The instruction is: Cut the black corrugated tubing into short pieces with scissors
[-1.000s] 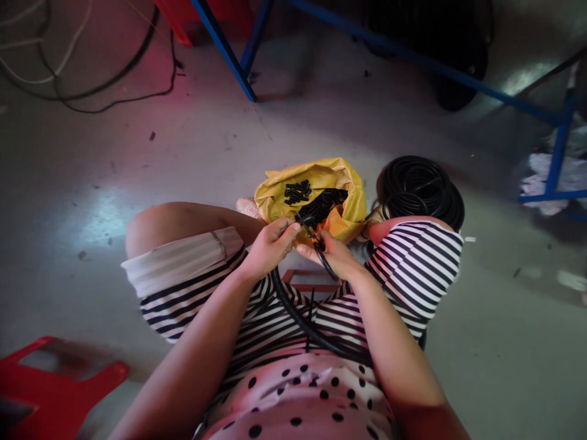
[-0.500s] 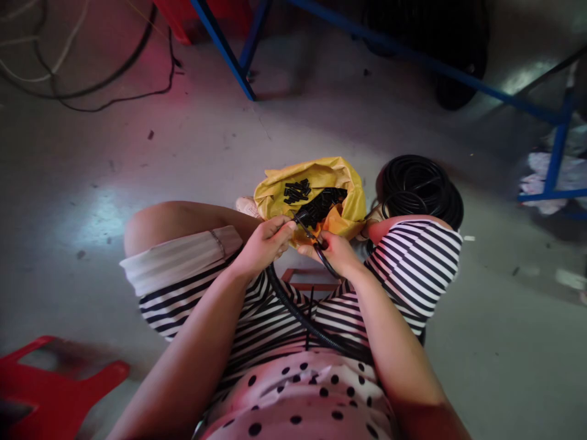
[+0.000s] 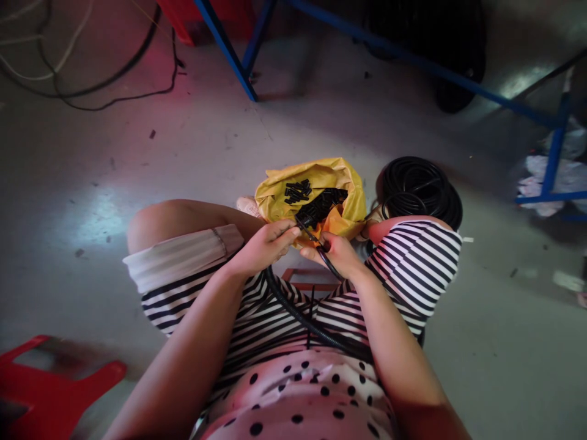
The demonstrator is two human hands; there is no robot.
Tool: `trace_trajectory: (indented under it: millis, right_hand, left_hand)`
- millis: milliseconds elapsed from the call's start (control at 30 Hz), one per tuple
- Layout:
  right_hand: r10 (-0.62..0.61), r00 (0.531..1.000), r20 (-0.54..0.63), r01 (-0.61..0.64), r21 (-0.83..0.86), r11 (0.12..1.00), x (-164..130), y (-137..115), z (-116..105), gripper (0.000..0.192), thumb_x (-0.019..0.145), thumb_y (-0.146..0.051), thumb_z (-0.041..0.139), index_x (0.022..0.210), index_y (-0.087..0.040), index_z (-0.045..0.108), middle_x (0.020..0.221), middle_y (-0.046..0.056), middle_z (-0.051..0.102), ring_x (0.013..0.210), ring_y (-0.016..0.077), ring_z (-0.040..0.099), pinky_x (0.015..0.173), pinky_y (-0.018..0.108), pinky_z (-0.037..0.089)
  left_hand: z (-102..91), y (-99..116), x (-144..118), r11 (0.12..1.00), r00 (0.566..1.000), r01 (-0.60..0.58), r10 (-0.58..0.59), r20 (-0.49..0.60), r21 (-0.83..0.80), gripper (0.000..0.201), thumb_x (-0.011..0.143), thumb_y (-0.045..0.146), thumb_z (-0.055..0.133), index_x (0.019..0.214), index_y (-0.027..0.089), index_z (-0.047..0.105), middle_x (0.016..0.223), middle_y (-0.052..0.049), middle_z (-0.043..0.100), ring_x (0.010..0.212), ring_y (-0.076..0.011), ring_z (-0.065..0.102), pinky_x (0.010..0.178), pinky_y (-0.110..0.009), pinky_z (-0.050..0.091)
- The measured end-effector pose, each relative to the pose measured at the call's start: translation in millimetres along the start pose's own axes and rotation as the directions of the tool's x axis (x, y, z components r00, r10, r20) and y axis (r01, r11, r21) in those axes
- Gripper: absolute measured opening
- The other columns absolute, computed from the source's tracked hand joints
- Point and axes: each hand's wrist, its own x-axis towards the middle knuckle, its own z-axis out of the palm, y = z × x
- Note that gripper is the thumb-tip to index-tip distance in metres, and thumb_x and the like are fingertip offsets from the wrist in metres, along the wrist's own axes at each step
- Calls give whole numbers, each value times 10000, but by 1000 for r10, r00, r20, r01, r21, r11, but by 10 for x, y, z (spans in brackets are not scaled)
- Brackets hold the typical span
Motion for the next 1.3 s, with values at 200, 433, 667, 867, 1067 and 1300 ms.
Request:
trace_trajectory:
  millis: [200, 433, 667, 867, 1067, 1300]
  right_hand:
    - [-16, 997, 75, 15, 14, 1000, -31, -54, -25, 512, 757, -640, 746, 902, -199, 531, 760, -33, 493, 686, 133, 442, 608, 247, 350]
    - [-9, 998, 54, 10, -22, 1000, -1, 9, -6, 507, 761, -660, 729, 847, -198, 539, 732, -26, 503, 681, 141, 458, 598, 248, 336]
    - [-1, 999, 54, 4, -50, 999, 22, 62, 1, 539, 743, -704, 716, 781, -211, 501, 659, -42, 448, 623, 129, 411, 546, 249, 285]
    - [14, 1000, 26, -14, -21, 1000, 29, 49, -9, 530, 712, -667, 760, 725, -213, 486, 606, -51, 449, 574, 116, 404, 521, 250, 267]
    - [35, 999, 8, -35, 21, 999, 27, 12, -22, 571, 659, -677, 791, 682, -221, 449, 565, -60, 414, 539, 107, 375, 500, 255, 242]
    - [-30, 995, 90, 20, 104, 994, -18, -17, -28, 505, 737, -623, 776, 861, -204, 521, 745, -36, 505, 686, 134, 451, 629, 264, 361]
  left_hand:
    - [-26, 18, 1, 994, 994, -47, 36, 107, 97, 326, 946, 460, 483, 746, 202, 483, 604, 46, 397, 586, -115, 386, 521, -228, 310]
    - [-23, -7, 14, 991, 993, -47, 32, 115, 129, 314, 947, 446, 474, 750, 202, 476, 617, 42, 401, 595, -118, 389, 538, -234, 314]
    - [-22, -25, 5, 995, 994, -38, 28, 105, 95, 319, 956, 450, 477, 751, 206, 464, 591, 54, 363, 567, -112, 359, 521, -234, 291]
    - [-29, -26, -5, 997, 996, -36, 30, 83, 67, 328, 962, 448, 473, 740, 209, 438, 583, 56, 382, 541, -103, 348, 515, -232, 295]
    - [-25, -36, -4, 997, 998, -43, 39, 57, 60, 322, 966, 441, 465, 741, 214, 427, 599, 51, 389, 553, -110, 359, 525, -235, 310]
    - [-15, 12, 3, 994, 990, -49, 35, 134, 99, 305, 953, 439, 473, 759, 204, 472, 610, 46, 401, 587, -117, 384, 539, -235, 316]
